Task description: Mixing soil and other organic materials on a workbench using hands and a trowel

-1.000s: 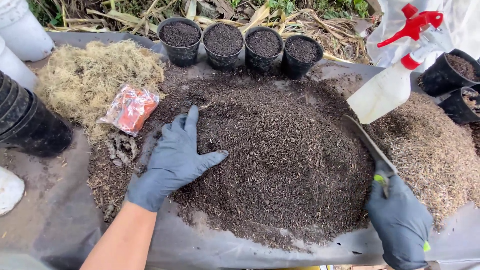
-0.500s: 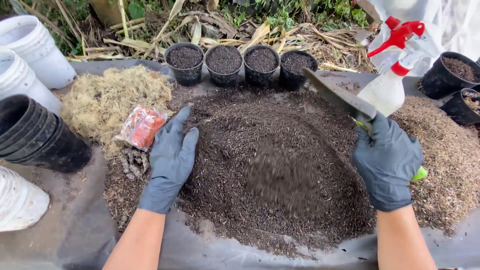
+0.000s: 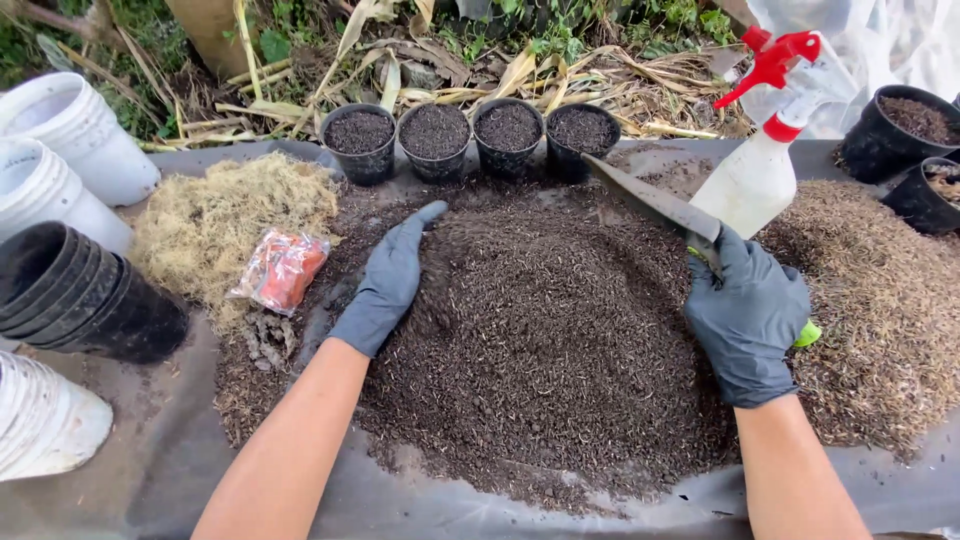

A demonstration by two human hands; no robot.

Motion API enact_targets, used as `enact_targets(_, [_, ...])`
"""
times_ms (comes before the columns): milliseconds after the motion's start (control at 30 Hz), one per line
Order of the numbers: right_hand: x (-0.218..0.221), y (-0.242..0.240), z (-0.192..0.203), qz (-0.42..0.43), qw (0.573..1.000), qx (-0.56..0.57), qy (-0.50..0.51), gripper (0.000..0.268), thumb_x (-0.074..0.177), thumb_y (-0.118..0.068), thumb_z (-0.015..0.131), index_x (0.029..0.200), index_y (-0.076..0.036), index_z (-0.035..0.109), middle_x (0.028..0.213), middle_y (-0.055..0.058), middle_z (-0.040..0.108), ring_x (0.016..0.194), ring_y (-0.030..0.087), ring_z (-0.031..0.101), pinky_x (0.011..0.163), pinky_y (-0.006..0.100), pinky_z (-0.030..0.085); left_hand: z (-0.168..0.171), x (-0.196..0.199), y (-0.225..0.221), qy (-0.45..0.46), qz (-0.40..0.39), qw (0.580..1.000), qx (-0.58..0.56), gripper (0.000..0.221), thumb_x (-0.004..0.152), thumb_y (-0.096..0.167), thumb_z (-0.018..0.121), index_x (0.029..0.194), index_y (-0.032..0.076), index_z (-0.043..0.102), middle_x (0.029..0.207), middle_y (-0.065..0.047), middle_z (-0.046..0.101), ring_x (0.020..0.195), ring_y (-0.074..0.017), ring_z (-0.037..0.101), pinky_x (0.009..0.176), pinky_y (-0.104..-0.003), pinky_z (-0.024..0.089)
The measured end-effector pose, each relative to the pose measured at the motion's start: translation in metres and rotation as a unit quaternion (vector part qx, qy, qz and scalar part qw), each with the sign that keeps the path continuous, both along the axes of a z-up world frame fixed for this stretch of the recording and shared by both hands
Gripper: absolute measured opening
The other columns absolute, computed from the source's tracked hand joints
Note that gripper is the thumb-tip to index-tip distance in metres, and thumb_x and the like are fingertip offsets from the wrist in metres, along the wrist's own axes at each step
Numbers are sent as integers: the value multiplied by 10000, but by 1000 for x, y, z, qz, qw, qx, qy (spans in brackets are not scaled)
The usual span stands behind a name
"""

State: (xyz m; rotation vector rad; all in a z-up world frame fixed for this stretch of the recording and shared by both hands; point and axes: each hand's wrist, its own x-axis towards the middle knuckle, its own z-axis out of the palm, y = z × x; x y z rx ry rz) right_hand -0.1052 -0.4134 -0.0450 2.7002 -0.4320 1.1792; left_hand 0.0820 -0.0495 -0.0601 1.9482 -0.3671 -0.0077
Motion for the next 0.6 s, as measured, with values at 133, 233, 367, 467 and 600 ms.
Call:
enact_targets(133, [0, -3, -6, -6, 1000, -17, 2, 295, 977, -281, 692, 1265, -319, 741, 820, -59, 639, 740, 214, 649, 680, 360, 405, 40, -11, -40, -8, -84, 996, 11, 623, 1014, 440, 196, 1408, 206, 618, 1500, -93, 594, 1444, -281, 482, 1235, -434, 285])
enact_targets(233, [-1, -3, -2, -9, 1000, -17, -5, 294, 969, -278, 688, 1255, -315, 745, 812, -57, 635, 739, 222, 651, 671, 368, 405, 80, -35, -73, 17, -124, 992, -1, 602, 996, 502, 238, 1385, 254, 625, 1473, -85, 627, 1385, -286, 546, 1194, -442, 368])
enact_targets(367, [-3, -8, 1, 4, 999, -13, -31, 359, 930, -207, 679, 1273, -250, 774, 823, -25, 657, 734, 238, 663, 633, 379, 437, 84, -47, -116, 17, -231, 972, -40, 563, 978, 512, 445, 1404, 173, 588, 1446, -129, 640, 1389, -341, 556, 1153, -465, 484])
enact_targets(467, [-4, -7, 8, 5, 999, -1, -37, 258, 1036, -268, 693, 1280, -239, 771, 799, -26, 653, 711, 230, 660, 615, 375, 436, 120, -91, -112, -100, -233, 943, 214, 367, 983, 450, 496, 1298, 368, 666, 1306, 59, 737, 1226, -217, 637, 1175, -640, 259])
enact_targets(600, [-4, -6, 4, 14, 999, 3, -49, 196, 1025, -224, 706, 1199, -280, 778, 802, -56, 664, 707, 206, 661, 610, 353, 436, 125, -112, -94, -114, -274, 856, 423, 555, 936, 578, 529, 1462, 403, 517, 1650, -25, 351, 1495, -433, 271, 1147, -736, 232])
